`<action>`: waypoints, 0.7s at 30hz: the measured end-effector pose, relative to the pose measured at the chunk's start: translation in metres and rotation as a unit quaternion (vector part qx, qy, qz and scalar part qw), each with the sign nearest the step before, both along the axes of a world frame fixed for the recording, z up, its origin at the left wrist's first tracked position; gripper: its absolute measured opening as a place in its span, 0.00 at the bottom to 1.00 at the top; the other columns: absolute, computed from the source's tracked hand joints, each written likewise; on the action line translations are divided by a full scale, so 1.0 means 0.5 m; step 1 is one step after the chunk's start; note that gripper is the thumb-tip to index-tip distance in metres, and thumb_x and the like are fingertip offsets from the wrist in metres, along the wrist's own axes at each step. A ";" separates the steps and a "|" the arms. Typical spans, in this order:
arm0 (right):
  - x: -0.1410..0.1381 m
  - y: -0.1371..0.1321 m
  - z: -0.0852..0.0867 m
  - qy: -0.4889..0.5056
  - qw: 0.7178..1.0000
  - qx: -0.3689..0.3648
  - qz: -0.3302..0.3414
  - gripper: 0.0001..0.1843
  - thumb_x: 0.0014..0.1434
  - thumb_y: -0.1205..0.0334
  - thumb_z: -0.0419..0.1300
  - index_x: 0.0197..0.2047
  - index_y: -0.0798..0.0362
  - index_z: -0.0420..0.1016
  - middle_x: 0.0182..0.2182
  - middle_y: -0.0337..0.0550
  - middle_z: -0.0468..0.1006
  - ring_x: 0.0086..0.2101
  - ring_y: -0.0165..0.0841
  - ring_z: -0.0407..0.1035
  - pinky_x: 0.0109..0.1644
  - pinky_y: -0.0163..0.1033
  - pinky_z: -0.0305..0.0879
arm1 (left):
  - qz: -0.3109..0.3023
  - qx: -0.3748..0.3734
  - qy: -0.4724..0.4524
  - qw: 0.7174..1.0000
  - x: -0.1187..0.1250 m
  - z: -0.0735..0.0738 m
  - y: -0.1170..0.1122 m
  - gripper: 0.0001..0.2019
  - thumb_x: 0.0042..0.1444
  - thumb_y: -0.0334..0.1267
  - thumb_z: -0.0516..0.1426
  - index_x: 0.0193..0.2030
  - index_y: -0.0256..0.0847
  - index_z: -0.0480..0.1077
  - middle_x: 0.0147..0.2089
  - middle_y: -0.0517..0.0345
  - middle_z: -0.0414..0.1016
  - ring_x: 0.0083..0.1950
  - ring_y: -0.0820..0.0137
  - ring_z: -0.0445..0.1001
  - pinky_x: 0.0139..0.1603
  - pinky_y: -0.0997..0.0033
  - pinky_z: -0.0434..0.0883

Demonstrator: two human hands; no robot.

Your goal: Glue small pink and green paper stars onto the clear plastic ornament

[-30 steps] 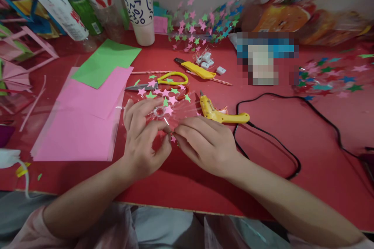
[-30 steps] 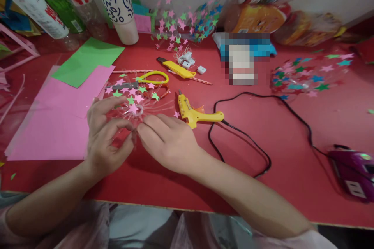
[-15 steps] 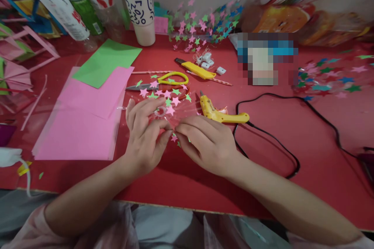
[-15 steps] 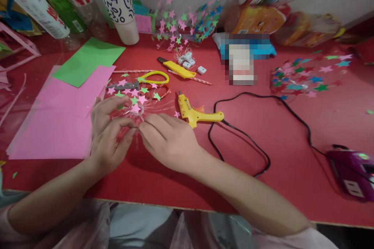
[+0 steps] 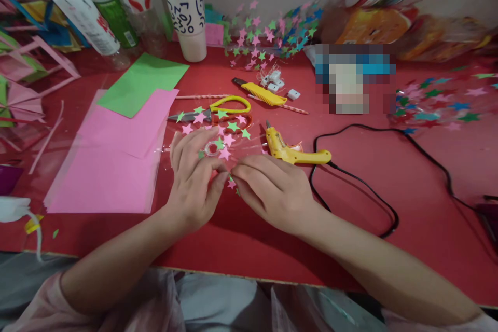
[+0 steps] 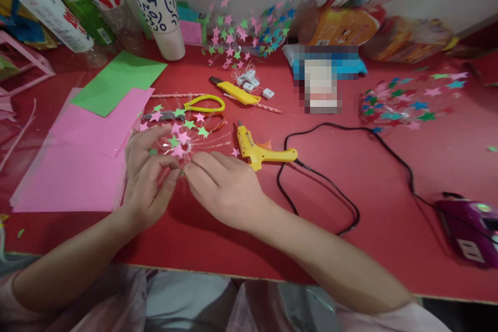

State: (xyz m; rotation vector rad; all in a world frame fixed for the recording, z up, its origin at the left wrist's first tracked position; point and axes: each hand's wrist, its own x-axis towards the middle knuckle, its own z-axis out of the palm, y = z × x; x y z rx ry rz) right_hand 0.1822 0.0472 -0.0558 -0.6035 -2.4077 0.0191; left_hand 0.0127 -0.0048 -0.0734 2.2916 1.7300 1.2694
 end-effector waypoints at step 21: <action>-0.006 -0.001 -0.002 0.012 1.000 -0.004 -0.005 0.05 0.61 0.70 0.55 0.38 0.58 0.73 0.33 0.44 0.79 0.33 0.31 0.74 0.36 0.35 0.70 | -0.016 0.013 0.022 1.000 -0.001 -0.011 0.003 0.04 0.60 0.30 0.50 0.36 0.43 0.62 0.70 0.45 0.54 0.71 0.57 0.53 0.71 0.40 0.45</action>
